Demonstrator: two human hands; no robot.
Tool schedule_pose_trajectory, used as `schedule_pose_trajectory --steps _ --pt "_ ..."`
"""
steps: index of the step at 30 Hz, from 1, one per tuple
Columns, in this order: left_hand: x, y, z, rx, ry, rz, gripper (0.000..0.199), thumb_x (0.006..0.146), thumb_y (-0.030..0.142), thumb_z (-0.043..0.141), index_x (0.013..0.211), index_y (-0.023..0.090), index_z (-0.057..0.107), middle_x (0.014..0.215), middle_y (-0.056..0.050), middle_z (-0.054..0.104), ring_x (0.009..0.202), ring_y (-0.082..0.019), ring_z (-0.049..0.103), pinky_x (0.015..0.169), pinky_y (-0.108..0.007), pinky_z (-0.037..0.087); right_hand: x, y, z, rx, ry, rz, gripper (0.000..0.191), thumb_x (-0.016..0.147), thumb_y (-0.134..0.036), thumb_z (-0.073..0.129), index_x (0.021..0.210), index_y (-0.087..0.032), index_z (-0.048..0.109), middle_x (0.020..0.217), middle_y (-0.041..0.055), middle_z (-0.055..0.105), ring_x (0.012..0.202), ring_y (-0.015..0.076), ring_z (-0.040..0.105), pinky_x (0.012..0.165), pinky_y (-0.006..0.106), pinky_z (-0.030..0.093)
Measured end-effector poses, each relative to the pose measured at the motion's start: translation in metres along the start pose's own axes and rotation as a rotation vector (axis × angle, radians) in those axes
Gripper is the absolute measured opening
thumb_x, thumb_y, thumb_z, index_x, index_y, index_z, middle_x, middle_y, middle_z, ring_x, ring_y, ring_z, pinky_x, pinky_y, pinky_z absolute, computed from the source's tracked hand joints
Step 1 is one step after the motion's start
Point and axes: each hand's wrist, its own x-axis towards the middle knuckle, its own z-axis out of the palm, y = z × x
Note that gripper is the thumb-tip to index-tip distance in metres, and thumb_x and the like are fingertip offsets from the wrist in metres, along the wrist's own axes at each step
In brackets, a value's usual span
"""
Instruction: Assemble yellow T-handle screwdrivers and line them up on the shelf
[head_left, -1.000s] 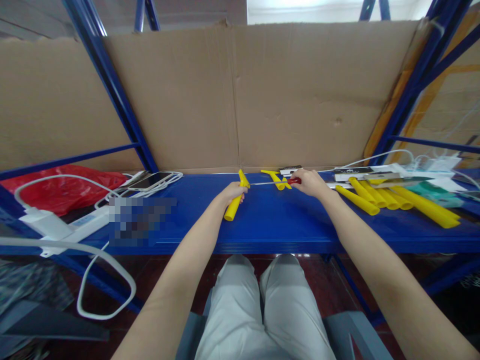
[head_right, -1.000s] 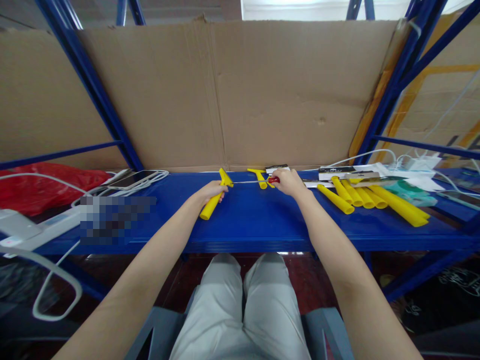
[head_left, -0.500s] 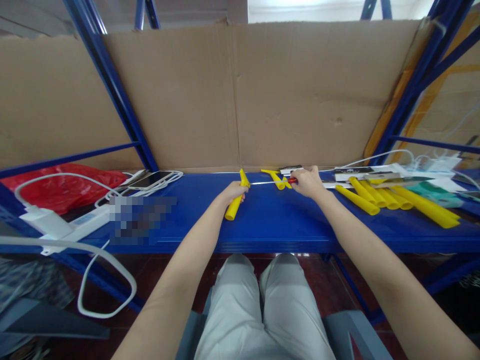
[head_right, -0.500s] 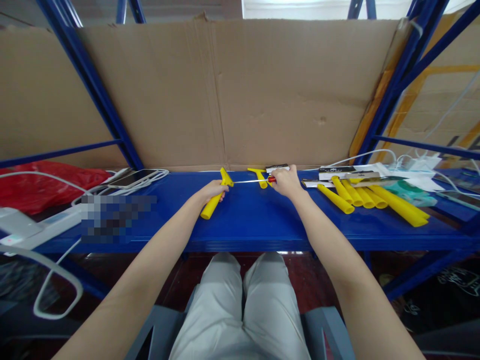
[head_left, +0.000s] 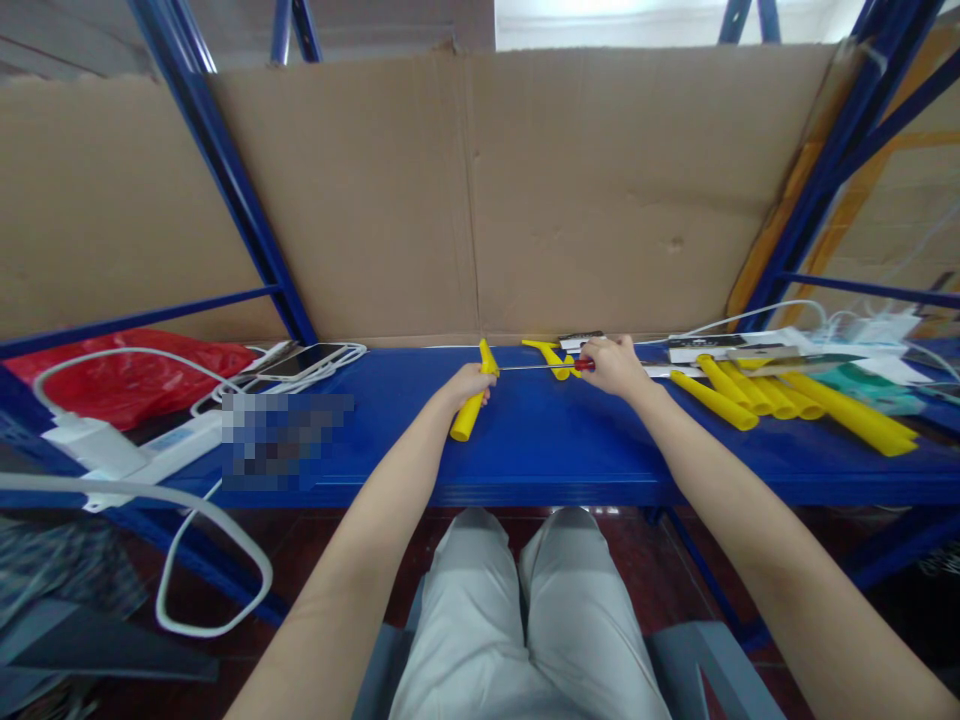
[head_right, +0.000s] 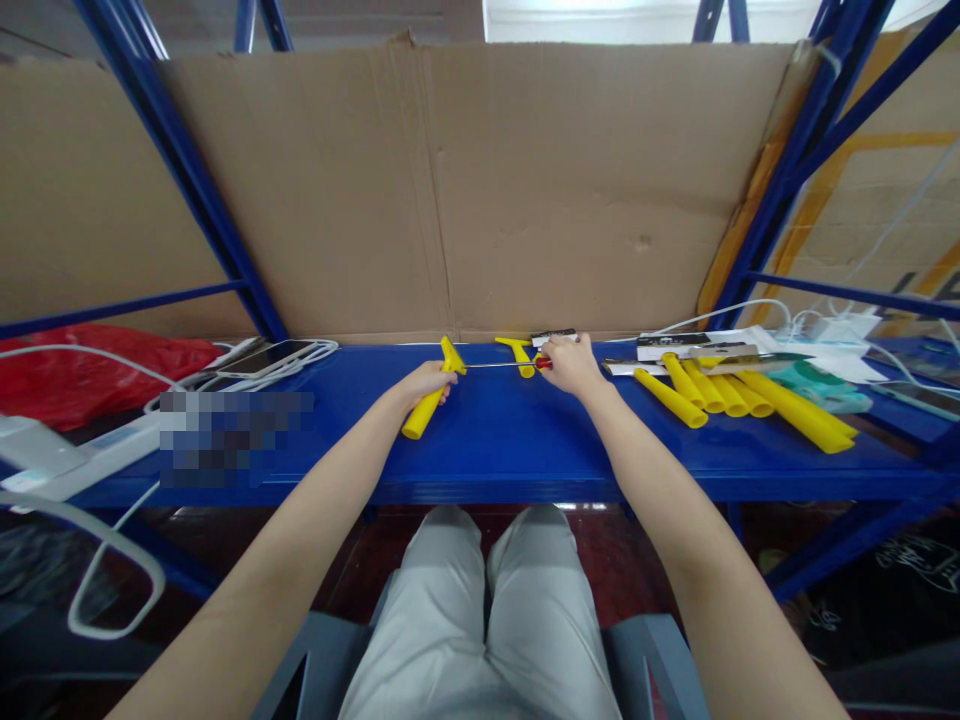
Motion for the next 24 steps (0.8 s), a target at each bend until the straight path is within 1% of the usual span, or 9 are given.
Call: schedule_pose_trajectory --steps 3,8,11,13,15,18,24 --pt "-0.0005 0.0004 -0.0001 0.009 0.000 -0.005 0.024 0.082 0.005 0.048 0.103 0.010 0.057 0.045 0.006 0.045 0.037 -0.010 0.045 0.043 -0.020 0.038 0.0002 -0.0024 -0.0007 -0.025 -0.020 0.031 0.020 0.082 -0.023 0.046 0.091 -0.016 0.062 0.099 0.0121 0.069 0.089 0.0245 0.059 0.079 0.036 0.023" --pt "-0.0018 0.0010 0.0000 0.010 0.004 0.000 0.023 0.083 0.006 0.048 0.104 0.009 0.056 0.045 0.006 0.045 0.037 -0.009 0.045 0.042 -0.020 0.037 0.0001 -0.0069 -0.0038 -0.070 -0.068 0.091 0.024 0.084 -0.025 0.043 0.100 -0.017 0.060 0.088 0.0116 0.071 0.082 0.0249 0.061 0.077 0.036 0.023" --pt "-0.0018 0.0009 0.0000 0.004 0.003 0.006 0.022 0.083 0.006 0.047 0.103 0.009 0.056 0.045 0.006 0.045 0.037 -0.009 0.045 0.041 -0.019 0.037 -0.0004 -0.0079 -0.0052 -0.060 -0.059 0.082 0.027 0.084 -0.023 0.042 0.103 -0.016 0.060 0.095 0.0128 0.071 0.086 0.0255 0.061 0.079 0.037 0.022" --pt "-0.0017 0.0008 0.0001 -0.001 0.003 0.006 0.021 0.083 0.006 0.048 0.102 0.009 0.057 0.045 0.006 0.045 0.037 -0.009 0.045 0.041 -0.019 0.038 -0.0010 -0.0077 -0.0053 -0.040 -0.050 0.063 0.028 0.083 -0.022 0.041 0.102 -0.016 0.061 0.101 0.0134 0.070 0.091 0.0262 0.060 0.080 0.038 0.022" --pt "-0.0020 0.0008 0.0001 -0.002 0.005 0.007 0.021 0.082 0.006 0.048 0.102 0.009 0.057 0.044 0.006 0.045 0.037 -0.010 0.045 0.041 -0.019 0.038 -0.0014 -0.0069 -0.0049 -0.022 -0.050 0.051 0.028 0.082 -0.023 0.041 0.098 -0.015 0.063 0.104 0.0140 0.069 0.094 0.0270 0.059 0.081 0.038 0.023" --pt "-0.0029 0.0011 0.0002 -0.001 0.005 0.004 0.022 0.083 0.006 0.048 0.102 0.009 0.057 0.044 0.006 0.044 0.036 -0.009 0.044 0.041 -0.019 0.037 -0.0016 -0.0053 -0.0039 -0.012 -0.060 0.048 0.028 0.082 -0.024 0.041 0.093 -0.014 0.065 0.103 0.0145 0.068 0.096 0.0272 0.057 0.080 0.038 0.023" --pt "-0.0019 0.0001 0.0000 -0.003 0.005 0.006 0.022 0.083 0.006 0.047 0.102 0.009 0.057 0.043 0.006 0.044 0.036 -0.009 0.044 0.041 -0.019 0.037 -0.0018 -0.0048 -0.0052 -0.058 -0.027 0.019 0.024 0.081 -0.024 0.045 0.093 -0.015 0.064 0.103 0.0147 0.066 0.096 0.0272 0.057 0.080 0.038 0.022"
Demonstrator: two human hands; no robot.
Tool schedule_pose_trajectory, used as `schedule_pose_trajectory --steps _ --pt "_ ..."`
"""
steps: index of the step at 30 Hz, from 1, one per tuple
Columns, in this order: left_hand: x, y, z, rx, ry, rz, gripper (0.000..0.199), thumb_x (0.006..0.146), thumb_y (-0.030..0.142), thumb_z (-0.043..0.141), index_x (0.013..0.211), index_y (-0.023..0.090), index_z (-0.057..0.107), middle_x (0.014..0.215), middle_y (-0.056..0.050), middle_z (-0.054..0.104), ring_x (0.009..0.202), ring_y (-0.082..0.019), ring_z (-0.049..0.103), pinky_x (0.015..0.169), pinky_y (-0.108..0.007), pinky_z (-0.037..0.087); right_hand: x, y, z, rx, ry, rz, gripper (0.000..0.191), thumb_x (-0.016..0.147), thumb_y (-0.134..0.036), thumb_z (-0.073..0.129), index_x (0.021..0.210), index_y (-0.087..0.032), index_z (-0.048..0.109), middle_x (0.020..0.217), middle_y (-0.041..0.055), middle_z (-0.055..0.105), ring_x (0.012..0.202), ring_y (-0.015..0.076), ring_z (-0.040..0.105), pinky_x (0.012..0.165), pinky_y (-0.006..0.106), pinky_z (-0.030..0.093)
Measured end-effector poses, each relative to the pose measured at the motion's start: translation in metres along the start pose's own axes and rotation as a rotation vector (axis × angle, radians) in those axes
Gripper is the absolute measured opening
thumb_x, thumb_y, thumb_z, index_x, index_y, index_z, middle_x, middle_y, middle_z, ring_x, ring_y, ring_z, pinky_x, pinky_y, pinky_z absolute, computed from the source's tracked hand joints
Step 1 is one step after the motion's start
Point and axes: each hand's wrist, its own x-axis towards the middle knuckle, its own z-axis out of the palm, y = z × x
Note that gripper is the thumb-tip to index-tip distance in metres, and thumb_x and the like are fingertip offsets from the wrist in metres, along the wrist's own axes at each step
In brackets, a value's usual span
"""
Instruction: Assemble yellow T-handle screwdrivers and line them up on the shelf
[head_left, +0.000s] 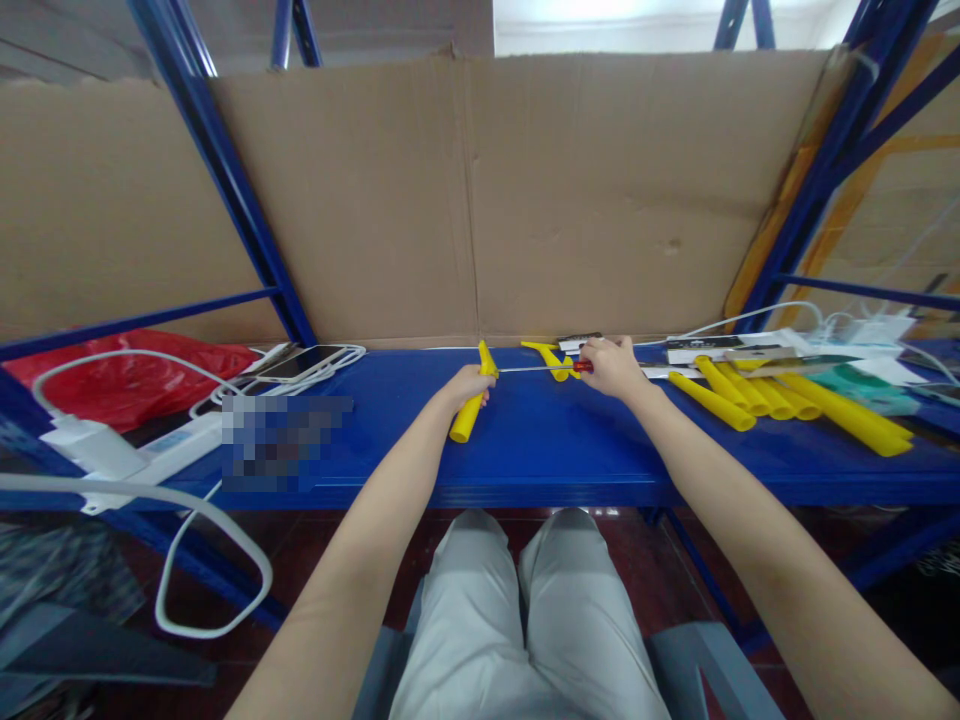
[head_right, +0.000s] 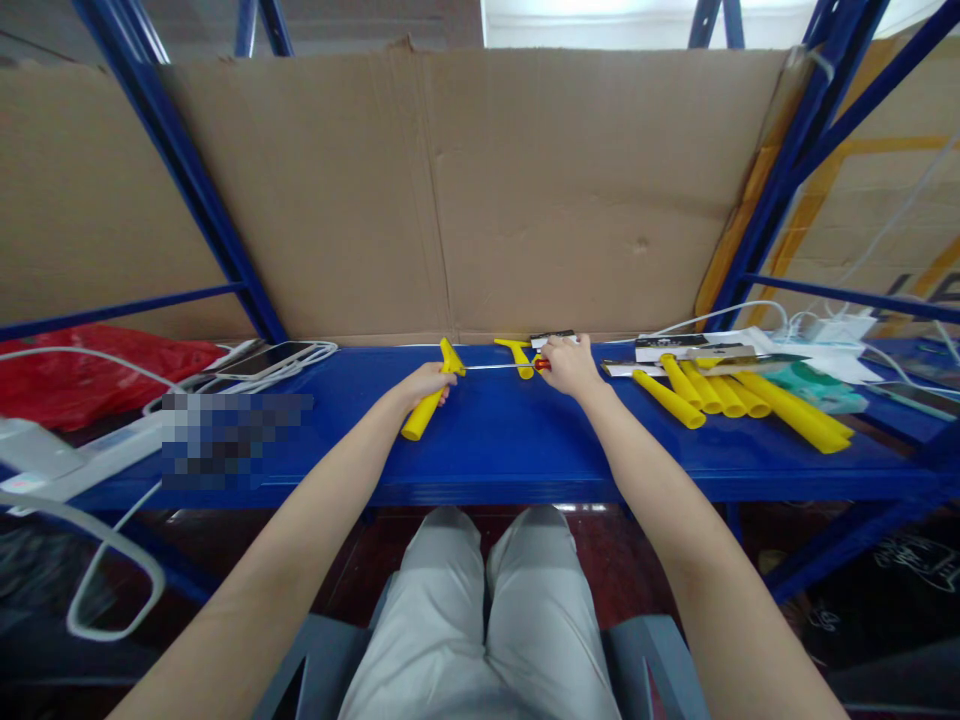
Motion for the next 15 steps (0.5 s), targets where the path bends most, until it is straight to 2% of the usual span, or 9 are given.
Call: schedule_pose_trajectory --steps 8,15 --pt "0.0021 -0.0008 -0.0009 0.007 -0.003 -0.008 0.021 0.082 0.007 0.049 0.101 0.011 0.057 0.045 0.006 0.045 0.037 -0.010 0.045 0.043 -0.020 0.039 0.0017 -0.0042 -0.0041 -0.033 -0.106 0.111 0.028 0.084 -0.029 0.044 0.100 -0.015 0.061 0.085 0.0129 0.070 0.081 0.0268 0.062 0.079 0.038 0.023" --pt "0.0018 -0.0008 -0.0009 0.003 -0.003 -0.004 0.021 0.082 0.006 0.049 0.100 0.011 0.057 0.045 0.006 0.045 0.037 -0.009 0.045 0.041 -0.019 0.038 -0.0003 -0.0025 -0.0032 0.011 -0.047 0.069 0.026 0.081 -0.027 0.043 0.091 -0.014 0.063 0.103 0.0152 0.068 0.097 0.0288 0.059 0.082 0.040 0.024"
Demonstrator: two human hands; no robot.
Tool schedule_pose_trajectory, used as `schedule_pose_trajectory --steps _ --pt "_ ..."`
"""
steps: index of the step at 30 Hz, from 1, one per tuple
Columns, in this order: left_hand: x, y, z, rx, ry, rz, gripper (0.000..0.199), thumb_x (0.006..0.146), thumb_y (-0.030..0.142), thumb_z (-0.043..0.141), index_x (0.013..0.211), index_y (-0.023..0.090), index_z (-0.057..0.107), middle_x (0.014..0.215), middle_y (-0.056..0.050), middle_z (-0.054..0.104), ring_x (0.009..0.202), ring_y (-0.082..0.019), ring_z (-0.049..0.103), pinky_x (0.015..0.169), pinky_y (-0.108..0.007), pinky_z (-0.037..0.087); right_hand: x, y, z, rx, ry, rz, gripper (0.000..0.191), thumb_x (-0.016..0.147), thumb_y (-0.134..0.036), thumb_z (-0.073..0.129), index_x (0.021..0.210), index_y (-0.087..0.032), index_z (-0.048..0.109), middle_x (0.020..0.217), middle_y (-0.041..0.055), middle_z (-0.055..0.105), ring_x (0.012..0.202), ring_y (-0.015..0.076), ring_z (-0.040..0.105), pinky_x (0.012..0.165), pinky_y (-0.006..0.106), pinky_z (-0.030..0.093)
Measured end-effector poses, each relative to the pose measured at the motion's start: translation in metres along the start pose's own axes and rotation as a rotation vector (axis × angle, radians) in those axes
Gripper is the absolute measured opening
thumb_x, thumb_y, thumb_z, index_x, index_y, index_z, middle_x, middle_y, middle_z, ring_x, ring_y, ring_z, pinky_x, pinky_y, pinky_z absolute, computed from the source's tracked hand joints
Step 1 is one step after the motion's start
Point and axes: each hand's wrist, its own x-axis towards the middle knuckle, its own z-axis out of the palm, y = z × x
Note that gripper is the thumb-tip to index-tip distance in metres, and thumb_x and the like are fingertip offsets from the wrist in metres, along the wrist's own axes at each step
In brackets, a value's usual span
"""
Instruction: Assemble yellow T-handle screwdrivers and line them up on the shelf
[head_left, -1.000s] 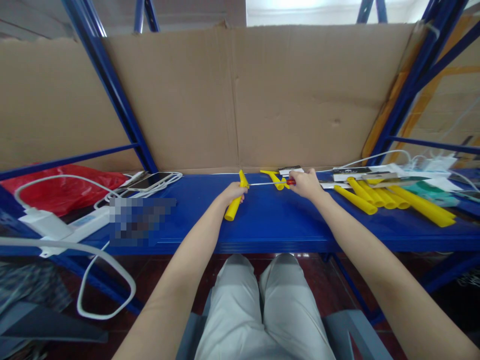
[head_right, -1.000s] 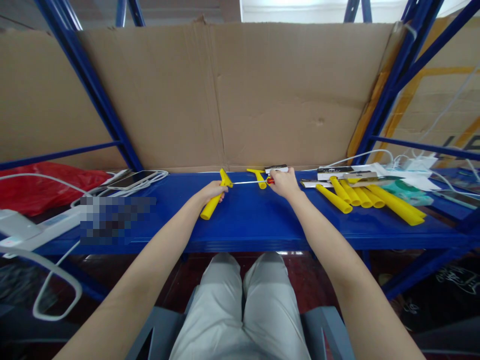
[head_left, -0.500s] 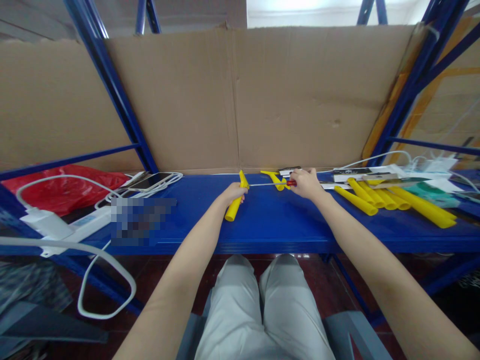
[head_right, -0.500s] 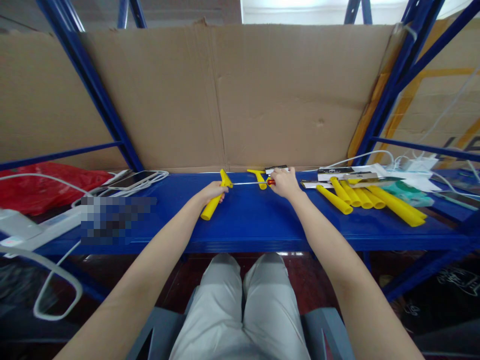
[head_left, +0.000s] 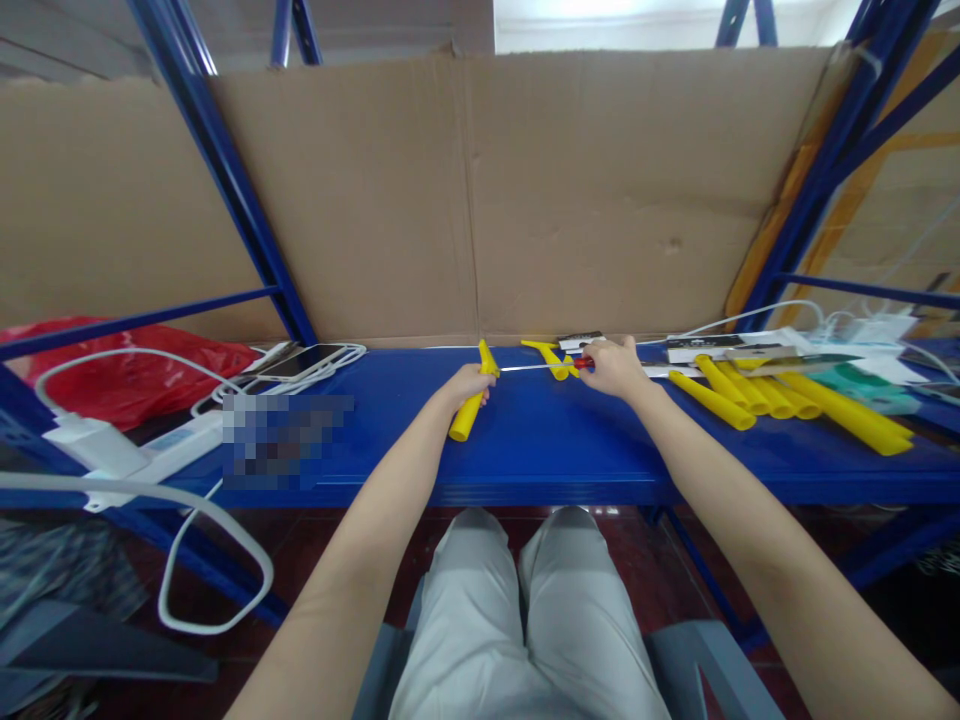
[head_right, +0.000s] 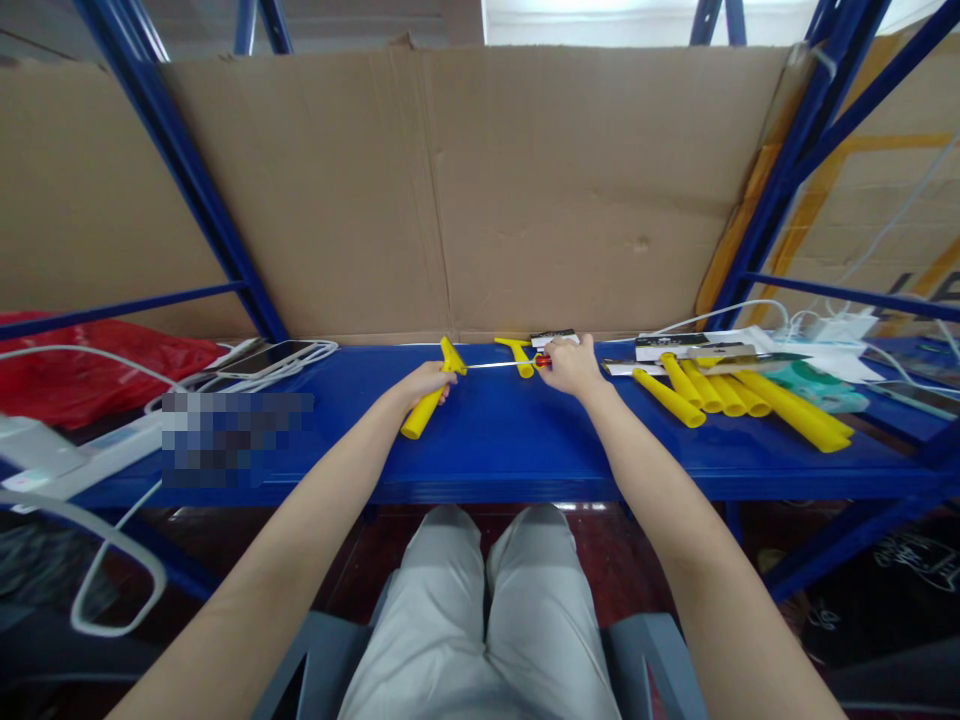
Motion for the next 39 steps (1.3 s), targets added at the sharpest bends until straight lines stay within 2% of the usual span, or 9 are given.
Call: schedule_pose_trajectory --steps 3,9,18,26,39 --pt "0.0007 -0.0005 0.0000 -0.003 0.002 0.000 0.020 0.081 0.006 0.051 0.099 0.012 0.058 0.045 0.006 0.045 0.036 -0.009 0.044 0.042 -0.019 0.039 0.0003 -0.0005 -0.0001 0.001 -0.027 -0.003 0.026 0.081 -0.027 0.043 0.093 -0.014 0.063 0.103 0.0156 0.068 0.095 0.0285 0.060 0.082 0.040 0.024" --pt "-0.0006 0.0007 0.0002 -0.007 0.023 -0.006 0.021 0.081 0.006 0.050 0.099 0.011 0.058 0.044 0.006 0.045 0.036 -0.009 0.044 0.041 -0.019 0.039 0.0004 -0.0049 -0.0008 -0.035 -0.079 0.006 0.030 0.083 -0.029 0.044 0.103 -0.014 0.060 0.087 0.0147 0.071 0.083 0.0274 0.062 0.079 0.038 0.026" --pt "-0.0044 0.0029 0.0005 0.001 0.046 0.003 0.024 0.079 0.006 0.051 0.102 0.009 0.058 0.044 0.006 0.045 0.036 -0.008 0.043 0.043 -0.019 0.041 -0.0009 -0.0027 -0.0002 0.008 -0.086 -0.049 0.030 0.080 -0.027 0.044 0.094 -0.015 0.068 0.105 0.0143 0.068 0.097 0.0282 0.059 0.081 0.039 0.028" --pt "-0.0009 0.0006 0.0002 -0.007 0.049 -0.011 0.025 0.080 0.007 0.051 0.104 0.009 0.058 0.044 0.006 0.045 0.037 -0.009 0.044 0.045 -0.019 0.042 0.0016 -0.0040 0.0008 -0.028 -0.102 -0.022 0.030 0.082 -0.028 0.046 0.100 -0.016 0.067 0.093 0.0145 0.071 0.089 0.0270 0.062 0.078 0.036 0.032" --pt "-0.0048 0.0021 0.0000 -0.016 0.045 -0.002 0.027 0.081 0.004 0.050 0.105 0.010 0.058 0.044 0.007 0.044 0.037 -0.008 0.043 0.047 -0.020 0.042 0.0015 -0.0048 0.0021 0.010 -0.104 -0.033 0.027 0.080 -0.028 0.046 0.094 -0.017 0.066 0.097 0.0126 0.071 0.092 0.0264 0.061 0.079 0.036 0.030"
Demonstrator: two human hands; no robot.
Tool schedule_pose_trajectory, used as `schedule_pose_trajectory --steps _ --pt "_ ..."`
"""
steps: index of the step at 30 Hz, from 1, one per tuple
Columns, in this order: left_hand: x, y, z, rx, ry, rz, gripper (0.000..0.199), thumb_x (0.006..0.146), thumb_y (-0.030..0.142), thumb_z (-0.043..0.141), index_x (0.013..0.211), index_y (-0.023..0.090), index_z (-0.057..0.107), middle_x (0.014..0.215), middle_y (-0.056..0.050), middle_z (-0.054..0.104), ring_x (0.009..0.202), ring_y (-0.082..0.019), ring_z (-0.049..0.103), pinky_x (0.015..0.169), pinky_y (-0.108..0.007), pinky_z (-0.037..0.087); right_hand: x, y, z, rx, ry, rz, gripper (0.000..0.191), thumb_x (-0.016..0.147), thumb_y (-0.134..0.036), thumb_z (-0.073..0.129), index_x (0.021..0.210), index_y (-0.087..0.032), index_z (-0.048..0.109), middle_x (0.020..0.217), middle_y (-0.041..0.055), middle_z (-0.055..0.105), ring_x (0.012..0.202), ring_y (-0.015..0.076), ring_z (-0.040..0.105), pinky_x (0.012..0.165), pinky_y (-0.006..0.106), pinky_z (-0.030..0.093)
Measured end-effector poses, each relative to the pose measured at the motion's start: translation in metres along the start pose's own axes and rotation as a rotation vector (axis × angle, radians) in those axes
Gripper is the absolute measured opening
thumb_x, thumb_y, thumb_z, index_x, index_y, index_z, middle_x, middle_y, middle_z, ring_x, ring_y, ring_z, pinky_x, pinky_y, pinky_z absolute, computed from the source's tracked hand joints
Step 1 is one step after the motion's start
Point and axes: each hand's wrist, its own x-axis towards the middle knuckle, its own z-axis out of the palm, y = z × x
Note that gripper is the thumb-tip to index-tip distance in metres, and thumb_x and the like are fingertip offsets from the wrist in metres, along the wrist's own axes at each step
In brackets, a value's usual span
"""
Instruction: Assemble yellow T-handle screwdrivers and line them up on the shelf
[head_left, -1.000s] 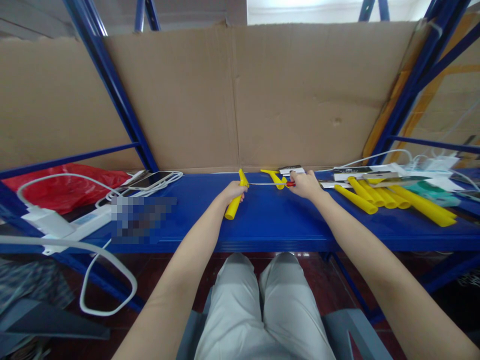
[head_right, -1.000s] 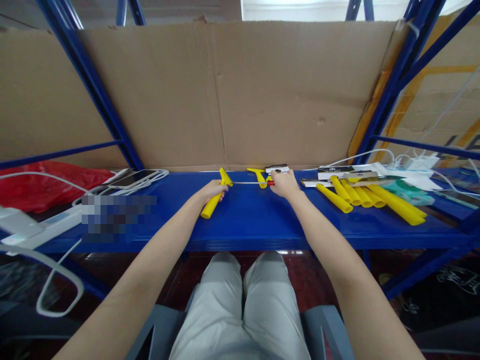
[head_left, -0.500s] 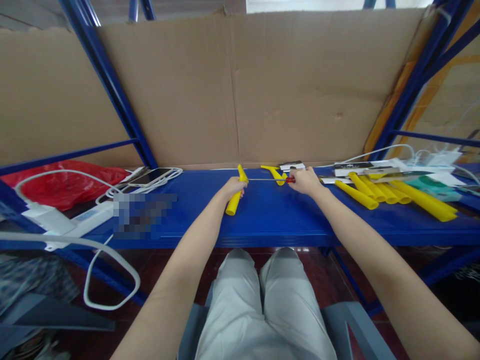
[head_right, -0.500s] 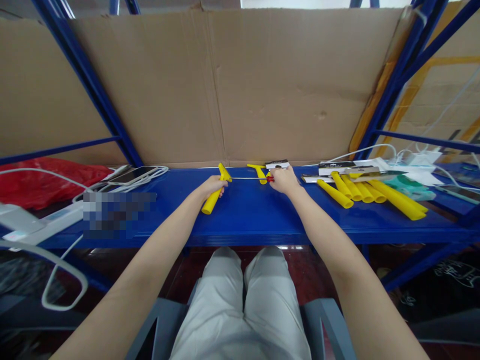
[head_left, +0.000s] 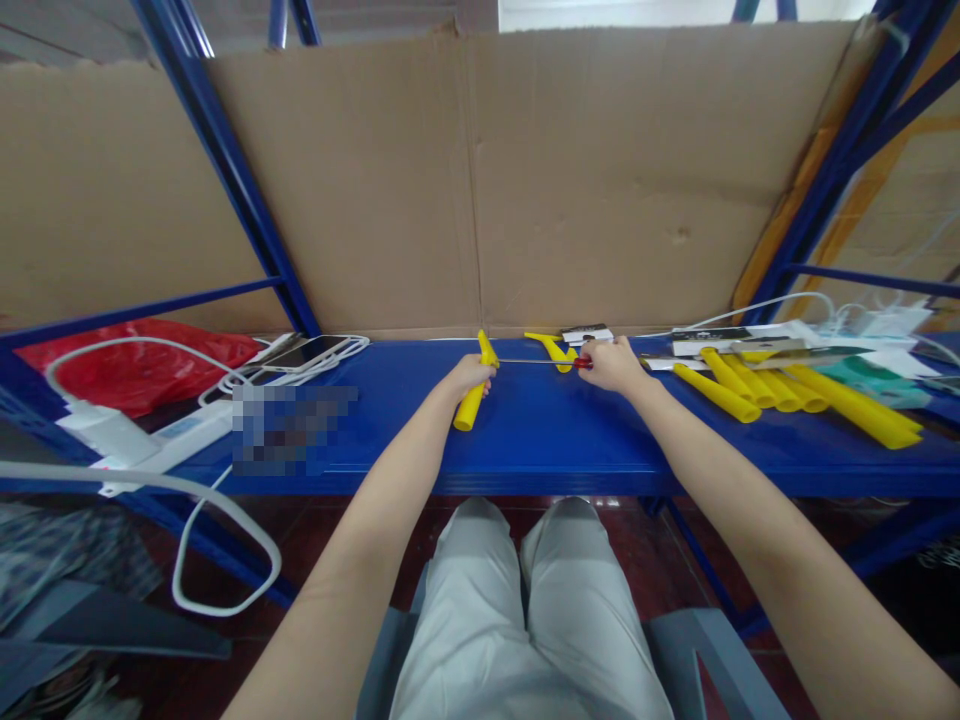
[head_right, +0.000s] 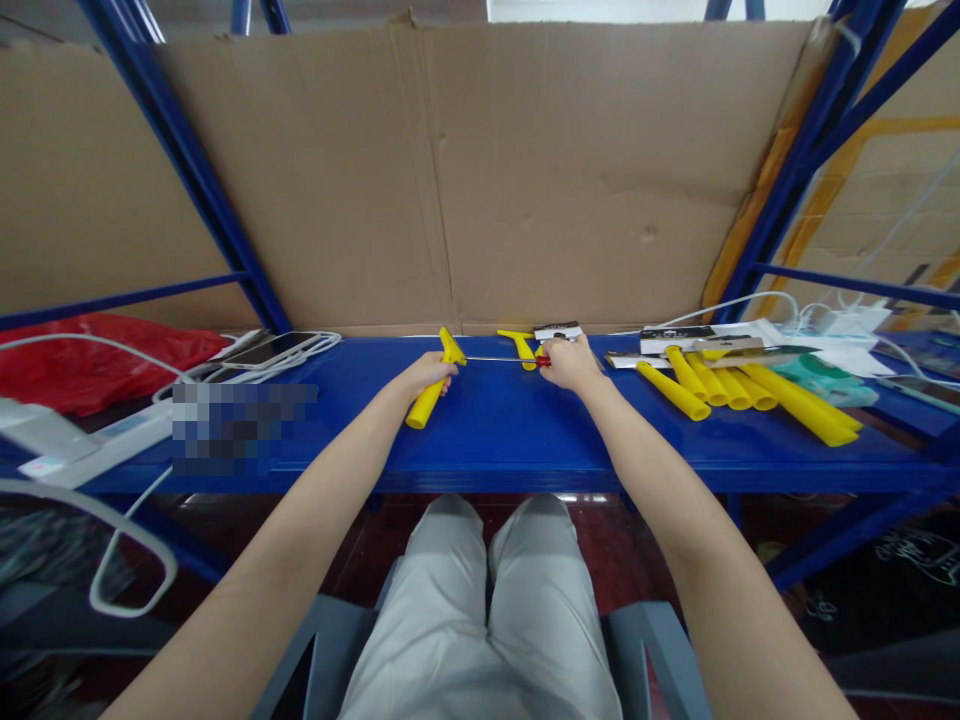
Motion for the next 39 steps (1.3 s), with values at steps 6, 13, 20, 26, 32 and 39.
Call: schedule_pose_trajectory --steps 6,13,20,26,32,39 --pt "-0.003 0.002 0.000 0.002 0.024 -0.013 0.025 0.081 0.005 0.054 0.105 0.010 0.058 0.046 0.007 0.044 0.038 -0.008 0.042 0.045 -0.019 0.040 -0.002 -0.004 -0.004 -0.011 -0.043 0.035 0.031 0.082 -0.031 0.046 0.100 -0.015 0.065 0.093 0.0139 0.071 0.091 0.0273 0.062 0.078 0.036 0.032" --pt "-0.002 0.001 0.000 0.025 0.019 -0.010 0.027 0.081 0.005 0.053 0.107 0.010 0.058 0.048 0.006 0.045 0.039 -0.008 0.043 0.046 -0.020 0.041 -0.002 -0.001 -0.004 0.002 -0.061 0.004 0.030 0.081 -0.032 0.046 0.094 -0.017 0.069 0.092 0.0123 0.072 0.092 0.0267 0.062 0.078 0.036 0.032" --pt "0.000 0.000 0.000 0.044 0.013 -0.005 0.023 0.080 0.006 0.057 0.102 0.011 0.060 0.047 0.006 0.045 0.038 -0.009 0.044 0.045 -0.020 0.041 0.002 0.004 0.005 -0.042 -0.059 0.022 0.029 0.080 -0.032 0.050 0.100 -0.019 0.066 0.094 0.0115 0.072 0.086 0.0253 0.064 0.067 0.031 0.035" --pt "-0.001 0.003 0.001 0.083 0.022 -0.022 0.025 0.080 0.004 0.055 0.104 0.010 0.059 0.047 0.007 0.045 0.037 -0.008 0.043 0.044 -0.020 0.041 0.000 0.004 0.002 -0.033 -0.057 -0.017 0.029 0.083 -0.029 0.046 0.098 -0.018 0.068 0.092 0.0114 0.072 0.091 0.0257 0.063 0.074 0.033 0.036" --pt "-0.002 0.002 0.000 0.081 0.037 -0.016 0.027 0.081 0.003 0.053 0.107 0.010 0.058 0.047 0.007 0.044 0.037 -0.007 0.042 0.046 -0.019 0.042 -0.001 0.001 -0.002 0.003 -0.087 -0.027 0.027 0.081 -0.030 0.047 0.092 -0.017 0.068 0.093 0.0109 0.072 0.093 0.0265 0.063 0.076 0.035 0.035" --pt "-0.001 0.002 0.000 0.088 0.028 -0.012 0.024 0.082 0.003 0.052 0.104 0.009 0.058 0.047 0.007 0.044 0.037 -0.007 0.043 0.046 -0.020 0.042 0.001 0.003 0.004 -0.004 -0.066 0.022 0.028 0.079 -0.031 0.050 0.097 -0.018 0.066 0.092 0.0114 0.071 0.089 0.0260 0.063 0.069 0.031 0.037"
